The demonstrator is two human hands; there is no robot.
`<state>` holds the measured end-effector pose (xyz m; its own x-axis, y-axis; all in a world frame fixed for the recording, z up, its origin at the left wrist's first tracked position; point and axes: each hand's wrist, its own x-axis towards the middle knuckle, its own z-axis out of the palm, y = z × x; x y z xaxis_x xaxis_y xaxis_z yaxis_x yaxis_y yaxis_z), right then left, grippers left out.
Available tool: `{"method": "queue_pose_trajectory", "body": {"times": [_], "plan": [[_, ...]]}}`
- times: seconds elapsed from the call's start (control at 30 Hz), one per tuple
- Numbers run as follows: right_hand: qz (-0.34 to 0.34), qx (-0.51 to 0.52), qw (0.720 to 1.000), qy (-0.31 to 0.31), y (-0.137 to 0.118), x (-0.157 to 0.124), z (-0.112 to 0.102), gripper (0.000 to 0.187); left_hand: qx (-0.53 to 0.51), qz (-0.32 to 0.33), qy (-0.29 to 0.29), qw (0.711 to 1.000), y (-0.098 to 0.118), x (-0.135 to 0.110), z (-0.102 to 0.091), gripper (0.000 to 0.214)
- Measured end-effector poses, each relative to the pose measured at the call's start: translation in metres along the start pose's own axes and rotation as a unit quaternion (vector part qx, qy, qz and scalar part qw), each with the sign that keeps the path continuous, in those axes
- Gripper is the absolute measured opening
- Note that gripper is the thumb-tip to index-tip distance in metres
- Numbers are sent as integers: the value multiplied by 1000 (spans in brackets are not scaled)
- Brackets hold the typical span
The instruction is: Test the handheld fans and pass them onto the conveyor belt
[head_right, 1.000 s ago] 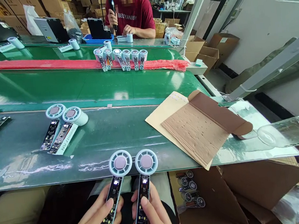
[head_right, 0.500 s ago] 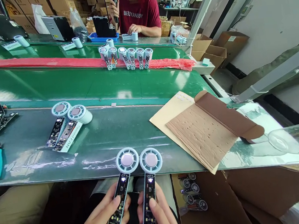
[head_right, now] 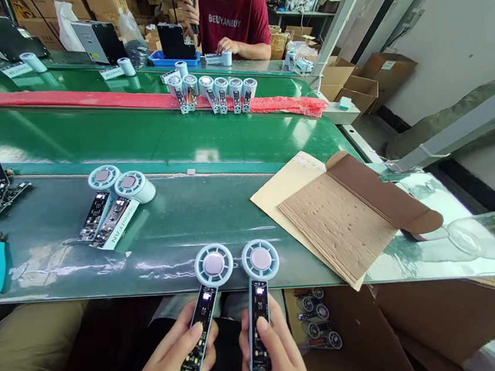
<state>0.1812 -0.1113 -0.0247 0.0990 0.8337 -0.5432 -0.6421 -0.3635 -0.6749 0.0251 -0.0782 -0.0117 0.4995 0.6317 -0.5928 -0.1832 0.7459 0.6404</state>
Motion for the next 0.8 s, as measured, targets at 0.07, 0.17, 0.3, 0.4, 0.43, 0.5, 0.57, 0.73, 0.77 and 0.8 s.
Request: {"method": "queue_pose_trajectory", "body": {"times": [0.07, 0.17, 0.3, 0.4, 0.43, 0.5, 0.57, 0.73, 0.77, 0.8], "plan": [[-5, -3, 1000, -2, -2, 1, -1, 31, -7, 3, -11, 1000, 1, 0, 0, 37], [-8, -9, 1000, -4, -4, 2, -1, 30, -10, 7, -19, 1000, 1, 0, 0, 34], [-12, -9, 1000, 2, -4, 2, 1, 30, -13, 4, -33, 999, 0, 2, -2, 38], [-12, -2, 1000, 1, -4, 2, 1, 32, -15, 7, -28, 999, -2, 2, -1, 39], [-11, -1, 1000, 0, -3, 3, 1, 33, -16, 9, -22, 1000, -3, 2, 0, 38], [-11, -4, 1000, 1, -3, 3, 1, 34, -12, 12, -8, 1000, -4, 2, 0, 38], [-13, -12, 1000, 4, -3, 3, 0, 33, 2, 10, 7, 1000, -6, 3, 1, 38], [-11, -26, 1000, 5, -3, 1, -1, 32, 17, 7, 22, 1000, -6, 2, 3, 43], [-12, -22, 1000, 1, -2, 0, -1, 32, 19, 12, 22, 1000, -5, 1, 3, 44], [-14, -18, 1000, -3, -2, 0, -2, 32, 24, 18, 21, 999, -5, 1, 3, 45]]}}
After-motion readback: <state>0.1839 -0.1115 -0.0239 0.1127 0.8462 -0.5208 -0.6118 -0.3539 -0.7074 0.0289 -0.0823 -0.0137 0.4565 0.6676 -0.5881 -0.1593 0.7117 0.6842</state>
